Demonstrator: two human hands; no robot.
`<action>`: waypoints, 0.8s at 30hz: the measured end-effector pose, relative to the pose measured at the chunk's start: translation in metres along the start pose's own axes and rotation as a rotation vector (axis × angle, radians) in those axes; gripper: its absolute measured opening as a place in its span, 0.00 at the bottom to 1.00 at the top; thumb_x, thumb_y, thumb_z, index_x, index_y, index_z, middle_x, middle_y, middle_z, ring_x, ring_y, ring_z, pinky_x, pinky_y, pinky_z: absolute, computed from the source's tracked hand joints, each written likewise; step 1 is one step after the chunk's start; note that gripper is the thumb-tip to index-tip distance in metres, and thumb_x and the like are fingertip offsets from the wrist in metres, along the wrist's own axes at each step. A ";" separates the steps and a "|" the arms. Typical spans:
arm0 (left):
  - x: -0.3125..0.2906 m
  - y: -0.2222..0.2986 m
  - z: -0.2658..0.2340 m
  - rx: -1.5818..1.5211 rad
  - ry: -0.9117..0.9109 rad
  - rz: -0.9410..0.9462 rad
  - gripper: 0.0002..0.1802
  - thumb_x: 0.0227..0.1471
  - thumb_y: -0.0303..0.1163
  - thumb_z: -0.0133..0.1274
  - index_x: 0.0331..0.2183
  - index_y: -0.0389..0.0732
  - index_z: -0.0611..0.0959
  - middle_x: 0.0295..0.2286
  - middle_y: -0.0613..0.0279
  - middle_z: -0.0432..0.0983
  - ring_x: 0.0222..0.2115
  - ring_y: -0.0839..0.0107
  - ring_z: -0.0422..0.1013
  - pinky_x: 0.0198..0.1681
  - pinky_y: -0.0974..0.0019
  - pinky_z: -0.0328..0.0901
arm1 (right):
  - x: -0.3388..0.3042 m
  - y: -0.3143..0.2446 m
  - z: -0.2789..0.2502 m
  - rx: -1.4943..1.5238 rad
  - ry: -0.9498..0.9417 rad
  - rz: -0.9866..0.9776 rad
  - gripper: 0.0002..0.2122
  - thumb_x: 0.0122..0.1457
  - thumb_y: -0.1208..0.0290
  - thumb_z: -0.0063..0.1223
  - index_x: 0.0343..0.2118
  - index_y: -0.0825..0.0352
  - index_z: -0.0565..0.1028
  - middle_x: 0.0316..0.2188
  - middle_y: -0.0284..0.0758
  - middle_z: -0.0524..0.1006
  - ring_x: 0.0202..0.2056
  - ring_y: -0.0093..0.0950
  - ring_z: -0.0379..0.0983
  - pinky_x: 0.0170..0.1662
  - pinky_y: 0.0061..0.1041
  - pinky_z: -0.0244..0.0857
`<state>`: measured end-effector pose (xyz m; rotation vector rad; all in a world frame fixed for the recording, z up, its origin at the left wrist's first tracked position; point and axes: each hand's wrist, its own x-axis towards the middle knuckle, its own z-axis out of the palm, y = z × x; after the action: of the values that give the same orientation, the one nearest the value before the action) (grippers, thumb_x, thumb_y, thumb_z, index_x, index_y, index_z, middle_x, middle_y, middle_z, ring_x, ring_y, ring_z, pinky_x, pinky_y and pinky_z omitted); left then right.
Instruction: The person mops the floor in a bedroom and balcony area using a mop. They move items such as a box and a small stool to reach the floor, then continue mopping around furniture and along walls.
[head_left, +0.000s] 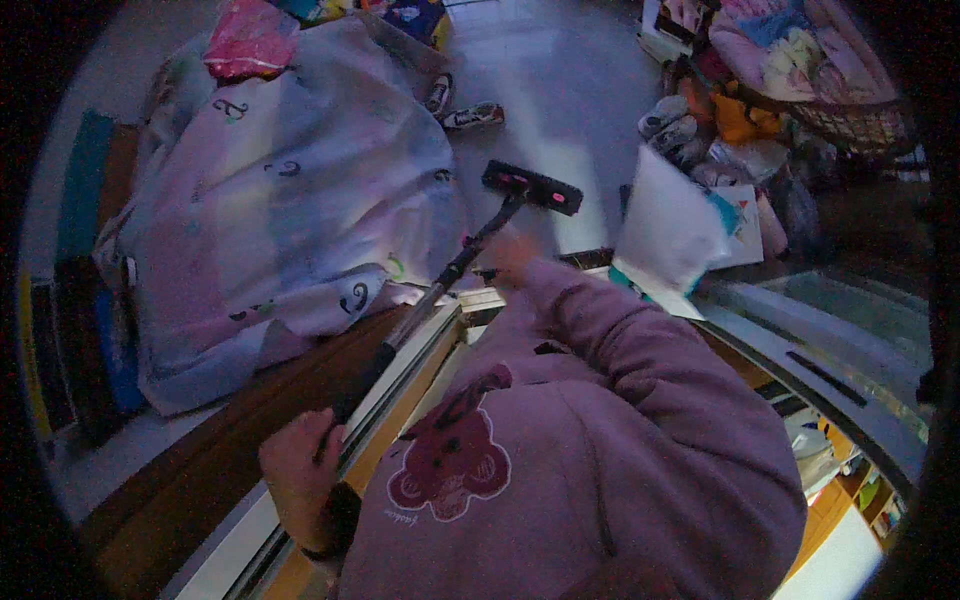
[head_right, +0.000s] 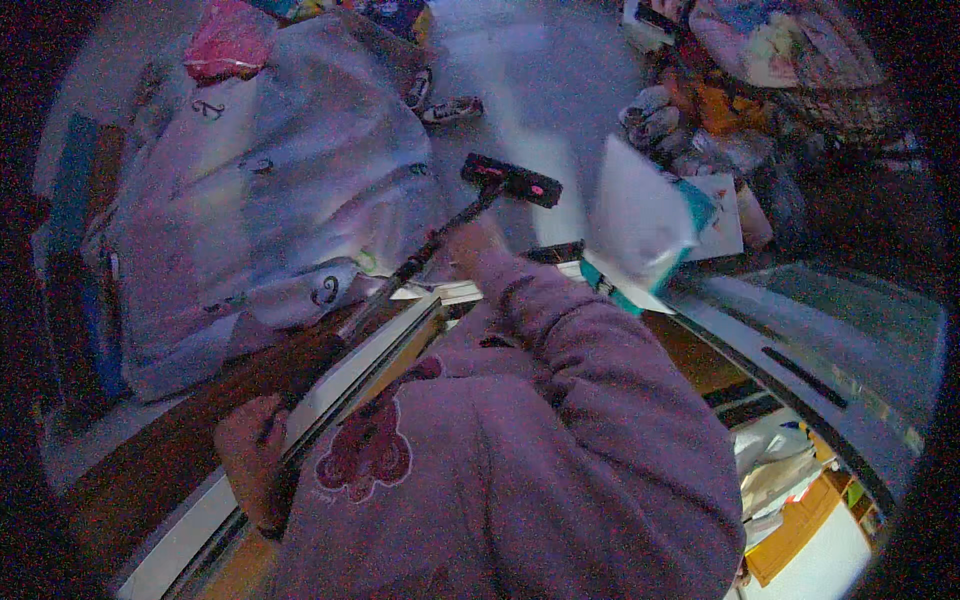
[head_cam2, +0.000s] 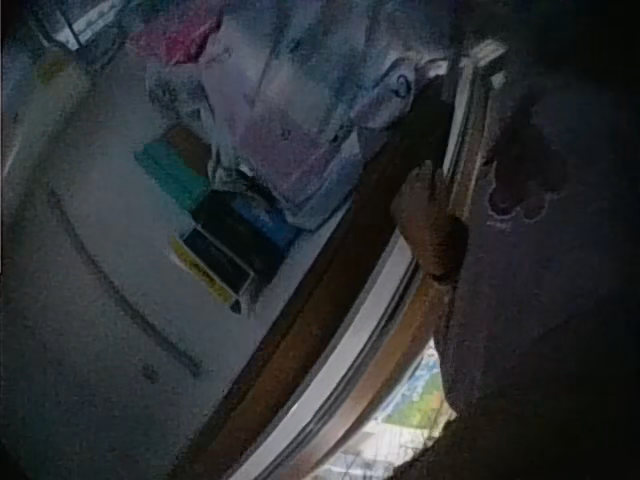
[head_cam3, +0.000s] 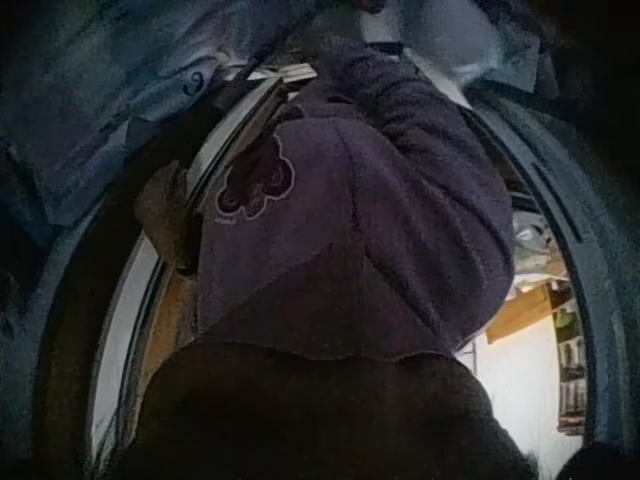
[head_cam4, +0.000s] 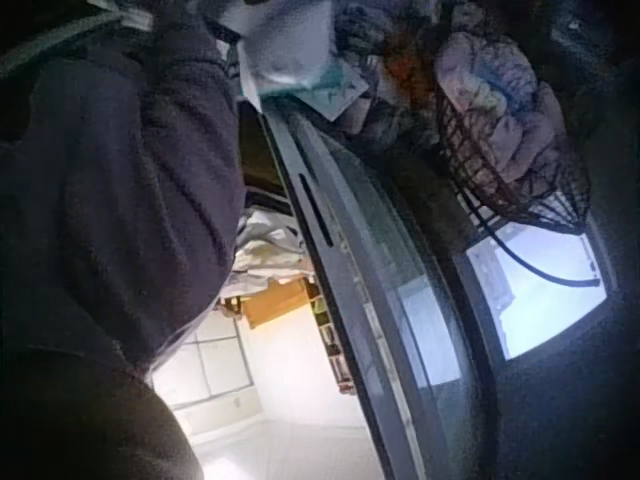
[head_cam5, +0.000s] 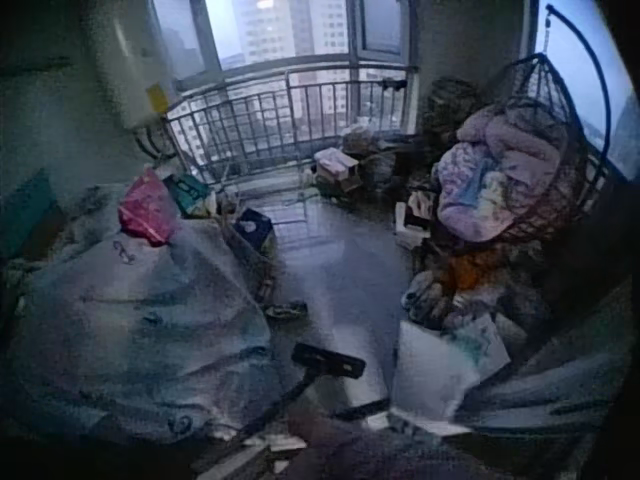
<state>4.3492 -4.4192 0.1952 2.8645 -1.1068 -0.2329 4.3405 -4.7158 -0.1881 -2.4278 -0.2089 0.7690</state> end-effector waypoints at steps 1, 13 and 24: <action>0.003 -0.005 0.001 0.012 0.038 0.035 0.13 0.40 0.27 0.64 0.33 0.38 0.84 0.30 0.53 0.79 0.29 0.55 0.76 0.33 0.59 0.69 | -0.025 0.032 -0.003 -0.019 0.002 0.097 0.32 0.47 0.56 0.62 0.58 0.50 0.67 0.53 0.37 0.69 0.56 0.43 0.62 0.54 0.52 0.56; 0.040 0.013 -0.013 -0.029 0.110 0.001 0.09 0.42 0.25 0.63 0.31 0.37 0.84 0.28 0.53 0.80 0.29 0.57 0.77 0.34 0.62 0.70 | -0.187 0.192 0.052 -0.432 -0.366 0.910 0.26 0.63 0.54 0.42 0.64 0.51 0.60 0.66 0.38 0.55 0.67 0.41 0.45 0.63 0.65 0.20; 0.061 0.022 -0.005 0.122 0.354 -0.173 0.03 0.46 0.24 0.60 0.28 0.37 0.84 0.25 0.57 0.81 0.27 0.70 0.78 0.33 0.69 0.69 | -0.178 0.198 0.087 -0.035 -0.169 0.965 0.25 0.57 0.64 0.53 0.59 0.53 0.64 0.52 0.37 0.71 0.59 0.38 0.62 0.64 0.63 0.33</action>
<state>4.3799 -4.4768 0.1959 2.9457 -0.8354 0.3344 4.1398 -4.8913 -0.2736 -2.4243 0.9576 1.3621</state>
